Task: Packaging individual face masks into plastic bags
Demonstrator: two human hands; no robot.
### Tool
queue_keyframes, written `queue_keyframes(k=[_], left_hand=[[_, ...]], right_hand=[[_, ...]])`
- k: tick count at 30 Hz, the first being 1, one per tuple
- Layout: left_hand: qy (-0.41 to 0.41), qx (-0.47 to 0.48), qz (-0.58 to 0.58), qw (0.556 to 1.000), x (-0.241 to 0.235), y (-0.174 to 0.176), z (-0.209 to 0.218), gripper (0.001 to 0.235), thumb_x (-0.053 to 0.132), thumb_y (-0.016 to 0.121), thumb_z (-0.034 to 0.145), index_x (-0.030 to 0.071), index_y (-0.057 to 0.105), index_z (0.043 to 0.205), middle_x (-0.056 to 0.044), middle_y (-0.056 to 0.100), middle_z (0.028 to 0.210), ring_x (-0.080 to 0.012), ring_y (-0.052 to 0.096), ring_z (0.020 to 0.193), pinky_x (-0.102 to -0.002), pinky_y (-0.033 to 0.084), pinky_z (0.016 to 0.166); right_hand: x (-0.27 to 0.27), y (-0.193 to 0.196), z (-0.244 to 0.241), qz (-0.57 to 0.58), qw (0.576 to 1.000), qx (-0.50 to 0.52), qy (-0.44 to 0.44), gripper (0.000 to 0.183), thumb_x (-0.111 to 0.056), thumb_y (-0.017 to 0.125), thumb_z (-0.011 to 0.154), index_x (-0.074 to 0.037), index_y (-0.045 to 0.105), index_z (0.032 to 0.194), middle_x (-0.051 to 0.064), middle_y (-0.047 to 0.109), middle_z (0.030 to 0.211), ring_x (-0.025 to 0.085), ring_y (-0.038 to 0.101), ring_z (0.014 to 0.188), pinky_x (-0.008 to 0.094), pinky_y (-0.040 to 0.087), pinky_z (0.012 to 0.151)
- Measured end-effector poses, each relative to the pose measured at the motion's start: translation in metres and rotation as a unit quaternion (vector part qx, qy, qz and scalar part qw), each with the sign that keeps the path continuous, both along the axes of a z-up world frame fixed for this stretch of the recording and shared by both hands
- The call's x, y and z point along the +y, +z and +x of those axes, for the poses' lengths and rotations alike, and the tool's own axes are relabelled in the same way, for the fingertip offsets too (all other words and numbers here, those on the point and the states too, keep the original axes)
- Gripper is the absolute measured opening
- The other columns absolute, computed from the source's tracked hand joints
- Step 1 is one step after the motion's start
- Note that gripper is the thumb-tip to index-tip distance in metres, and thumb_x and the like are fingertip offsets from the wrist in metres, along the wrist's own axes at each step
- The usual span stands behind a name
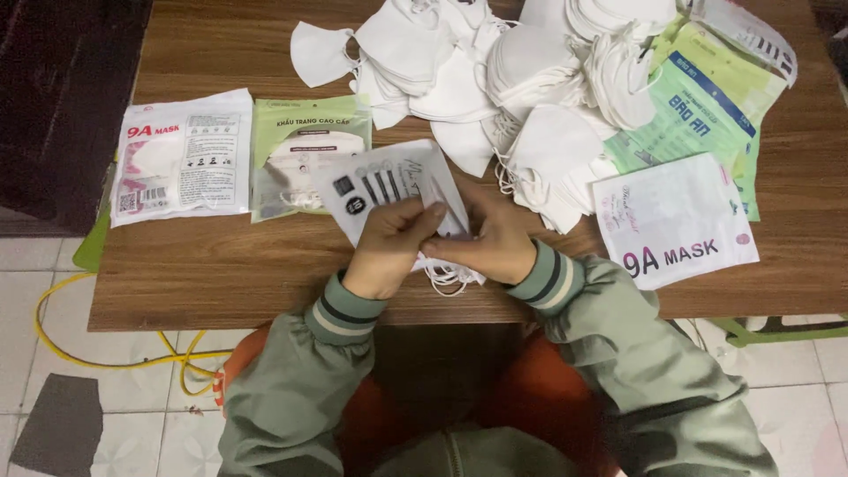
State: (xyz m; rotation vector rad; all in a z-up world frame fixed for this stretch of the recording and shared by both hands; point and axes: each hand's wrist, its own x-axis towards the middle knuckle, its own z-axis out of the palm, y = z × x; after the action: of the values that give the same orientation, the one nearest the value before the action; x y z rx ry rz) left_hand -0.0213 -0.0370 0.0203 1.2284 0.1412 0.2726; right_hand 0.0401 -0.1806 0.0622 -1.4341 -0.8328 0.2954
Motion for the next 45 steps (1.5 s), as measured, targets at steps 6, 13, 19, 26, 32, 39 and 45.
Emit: queue_keyframes(k=[6, 13, 19, 26, 32, 39, 45], left_hand=[[0.055, -0.044, 0.231, 0.97, 0.005, -0.004, 0.002, 0.017, 0.008, 0.07, 0.095, 0.008, 0.075, 0.079, -0.003, 0.062, 0.053, -0.0048, 0.05, 0.051, -0.02, 0.039, 0.044], [0.199, -0.121, 0.446, 0.864, -0.007, 0.009, -0.005, 0.012, 0.002, 0.067, 0.089, -0.005, 0.072, 0.098, -0.021, 0.065, 0.067, -0.0337, 0.069, 0.058, -0.035, 0.054, 0.047], [0.145, 0.042, 0.408, 0.9, -0.01, 0.02, -0.008, 0.023, 0.016, 0.065, 0.09, 0.007, 0.057, 0.11, -0.024, 0.062, 0.08, -0.0496, 0.068, 0.076, -0.056, 0.049, 0.056], [0.189, -0.093, 0.474, 0.855, 0.035, 0.022, -0.015, 0.044, -0.006, 0.073, 0.075, 0.002, 0.061, 0.116, -0.019, 0.063, 0.095, -0.0473, 0.068, 0.09, -0.05, 0.055, 0.081], [0.178, -0.137, 0.475, 0.851, 0.022, 0.033, -0.018, 0.036, -0.002, 0.071, 0.075, 0.005, 0.07, 0.11, -0.013, 0.06, 0.087, -0.0399, 0.065, 0.078, -0.042, 0.055, 0.069], [0.232, -0.154, 0.507, 0.816, 0.04, 0.03, -0.023, 0.042, -0.006, 0.073, 0.071, 0.006, 0.075, 0.111, -0.007, 0.051, 0.079, -0.0313, 0.06, 0.066, -0.037, 0.053, 0.064], [0.336, -0.176, 0.512, 0.77, 0.081, 0.053, -0.026, 0.043, -0.009, 0.069, 0.071, 0.003, 0.078, 0.111, -0.008, 0.056, 0.083, -0.0287, 0.057, 0.071, -0.036, 0.05, 0.072]], right_hand=[[-0.015, -0.029, 0.011, -0.098, 0.995, -0.012, -0.008, 0.064, 0.0, 0.069, 0.088, 0.001, 0.048, 0.149, 0.028, 0.067, 0.123, 0.039, 0.067, 0.112, 0.057, 0.056, 0.088], [-0.01, -0.009, 0.002, -0.192, 0.937, -0.263, -0.125, 0.034, -0.009, 0.059, 0.095, -0.004, 0.068, 0.127, 0.024, 0.075, 0.099, 0.047, 0.073, 0.093, 0.053, 0.059, 0.07], [-0.008, -0.03, 0.012, -0.157, 0.922, -0.319, -0.155, 0.036, -0.009, 0.065, 0.094, -0.008, 0.069, 0.13, 0.015, 0.073, 0.072, 0.033, 0.073, 0.063, 0.042, 0.059, 0.055], [-0.035, -0.055, 0.066, -0.262, 0.874, -0.325, -0.248, 0.029, -0.02, 0.072, 0.086, -0.013, 0.07, 0.114, 0.01, 0.069, 0.072, 0.036, 0.072, 0.068, 0.048, 0.056, 0.062], [-0.02, -0.051, 0.042, -0.256, 0.882, -0.308, -0.249, 0.031, -0.023, 0.07, 0.09, -0.018, 0.066, 0.12, 0.005, 0.067, 0.064, 0.033, 0.071, 0.064, 0.045, 0.057, 0.062], [-0.033, -0.028, 0.046, -0.223, 0.921, -0.239, -0.213, 0.044, -0.011, 0.075, 0.082, -0.021, 0.064, 0.123, 0.003, 0.066, 0.068, 0.026, 0.07, 0.064, 0.037, 0.056, 0.063], [-0.04, -0.012, 0.052, -0.298, 0.933, -0.153, -0.131, 0.047, -0.02, 0.083, 0.087, 0.0, 0.066, 0.127, 0.025, 0.074, 0.1, 0.046, 0.072, 0.094, 0.056, 0.059, 0.08]])
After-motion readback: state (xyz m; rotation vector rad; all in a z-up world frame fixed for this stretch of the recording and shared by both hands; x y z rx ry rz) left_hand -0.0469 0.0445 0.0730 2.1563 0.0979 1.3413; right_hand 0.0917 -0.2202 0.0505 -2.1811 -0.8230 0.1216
